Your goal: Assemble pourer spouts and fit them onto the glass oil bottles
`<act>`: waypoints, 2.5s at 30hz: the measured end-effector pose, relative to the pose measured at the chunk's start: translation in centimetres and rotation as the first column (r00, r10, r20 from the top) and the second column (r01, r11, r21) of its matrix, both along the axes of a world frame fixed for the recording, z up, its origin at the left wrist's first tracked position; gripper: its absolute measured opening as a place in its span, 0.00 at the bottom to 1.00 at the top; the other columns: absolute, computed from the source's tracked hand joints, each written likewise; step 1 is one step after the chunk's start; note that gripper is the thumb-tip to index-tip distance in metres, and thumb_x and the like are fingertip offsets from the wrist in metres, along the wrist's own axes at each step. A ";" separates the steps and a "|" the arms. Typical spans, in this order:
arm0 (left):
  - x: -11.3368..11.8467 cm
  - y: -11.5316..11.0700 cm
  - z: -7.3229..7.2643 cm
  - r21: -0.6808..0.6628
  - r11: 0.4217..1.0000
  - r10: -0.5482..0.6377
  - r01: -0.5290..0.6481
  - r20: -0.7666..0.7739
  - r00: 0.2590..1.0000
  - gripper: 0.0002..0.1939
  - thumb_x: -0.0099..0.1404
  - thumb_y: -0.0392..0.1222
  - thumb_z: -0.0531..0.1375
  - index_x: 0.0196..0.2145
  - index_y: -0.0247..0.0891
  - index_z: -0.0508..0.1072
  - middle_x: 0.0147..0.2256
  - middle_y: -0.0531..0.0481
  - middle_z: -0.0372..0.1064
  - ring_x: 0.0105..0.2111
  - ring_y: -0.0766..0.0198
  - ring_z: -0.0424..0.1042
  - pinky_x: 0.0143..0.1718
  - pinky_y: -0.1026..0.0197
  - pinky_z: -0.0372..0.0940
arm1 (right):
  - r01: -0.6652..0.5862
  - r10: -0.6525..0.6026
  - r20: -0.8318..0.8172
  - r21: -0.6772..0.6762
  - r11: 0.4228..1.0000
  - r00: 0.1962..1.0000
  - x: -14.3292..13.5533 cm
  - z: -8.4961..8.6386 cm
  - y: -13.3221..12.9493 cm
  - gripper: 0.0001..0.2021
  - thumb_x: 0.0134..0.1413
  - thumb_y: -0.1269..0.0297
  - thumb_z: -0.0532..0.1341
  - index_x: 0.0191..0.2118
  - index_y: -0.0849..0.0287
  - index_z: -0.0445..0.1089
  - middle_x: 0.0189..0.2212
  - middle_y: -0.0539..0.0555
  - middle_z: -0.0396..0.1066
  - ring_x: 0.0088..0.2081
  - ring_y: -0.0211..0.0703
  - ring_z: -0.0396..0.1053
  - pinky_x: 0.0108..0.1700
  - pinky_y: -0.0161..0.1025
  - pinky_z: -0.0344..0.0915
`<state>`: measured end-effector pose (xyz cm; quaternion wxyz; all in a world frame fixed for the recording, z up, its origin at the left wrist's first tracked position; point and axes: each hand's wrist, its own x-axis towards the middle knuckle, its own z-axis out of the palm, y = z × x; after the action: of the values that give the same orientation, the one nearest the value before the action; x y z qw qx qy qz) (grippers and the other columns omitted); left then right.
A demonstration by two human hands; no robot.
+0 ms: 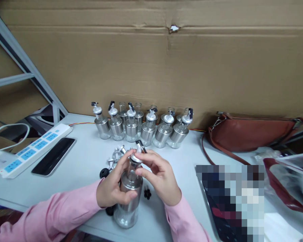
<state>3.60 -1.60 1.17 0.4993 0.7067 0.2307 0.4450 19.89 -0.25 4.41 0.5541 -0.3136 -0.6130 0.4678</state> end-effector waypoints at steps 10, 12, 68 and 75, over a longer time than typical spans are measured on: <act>0.3 0.0 0.2 0.030 0.999 -0.019 0.018 0.062 0.998 0.42 0.56 0.38 0.61 0.60 0.41 0.40 0.57 0.40 0.54 0.56 0.52 0.59 0.57 0.51 0.54 | -0.011 0.006 0.072 0.081 0.997 0.997 0.2 -0.6 0.0 0.13 0.48 0.66 0.65 0.41 0.45 0.74 0.35 0.51 0.71 0.38 0.40 0.70 0.35 0.34 0.70; 0.3 0.0 0.2 0.014 0.999 -0.031 0.030 0.058 0.998 0.42 0.56 0.38 0.61 0.60 0.41 0.40 0.56 0.40 0.56 0.55 0.52 0.60 0.56 0.51 0.55 | -0.001 -0.007 0.079 0.095 0.996 0.997 0.2 -0.7 0.1 0.12 0.48 0.66 0.65 0.41 0.46 0.74 0.35 0.52 0.72 0.37 0.40 0.70 0.31 0.32 0.69; -12.3 11.6 -5.5 0.327 0.763 0.645 -0.557 -0.447 0.620 0.44 0.61 0.37 0.51 0.61 0.28 0.21 0.64 0.32 0.28 0.64 0.54 0.36 0.63 0.48 0.38 | 0.358 -0.366 -0.066 -0.111 0.927 0.928 0.6 -2.0 0.7 0.12 0.56 0.59 0.57 0.44 0.57 0.68 0.26 0.51 0.74 0.26 0.40 0.70 0.32 0.40 0.66; -12.4 11.9 -6.0 0.282 0.750 0.645 -0.598 -0.509 0.570 0.41 0.62 0.38 0.51 0.62 0.24 0.28 0.61 0.28 0.41 0.62 0.50 0.46 0.61 0.46 0.45 | 0.366 -0.374 -0.055 -0.121 0.923 0.926 0.7 -2.2 0.9 0.12 0.56 0.59 0.57 0.44 0.57 0.68 0.26 0.51 0.74 0.26 0.41 0.70 0.33 0.43 0.65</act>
<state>-8.75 10.28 -4.84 0.1881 0.6990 0.5863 0.3638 20.56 0.66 2.24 0.6378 -0.4352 -0.4947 0.3988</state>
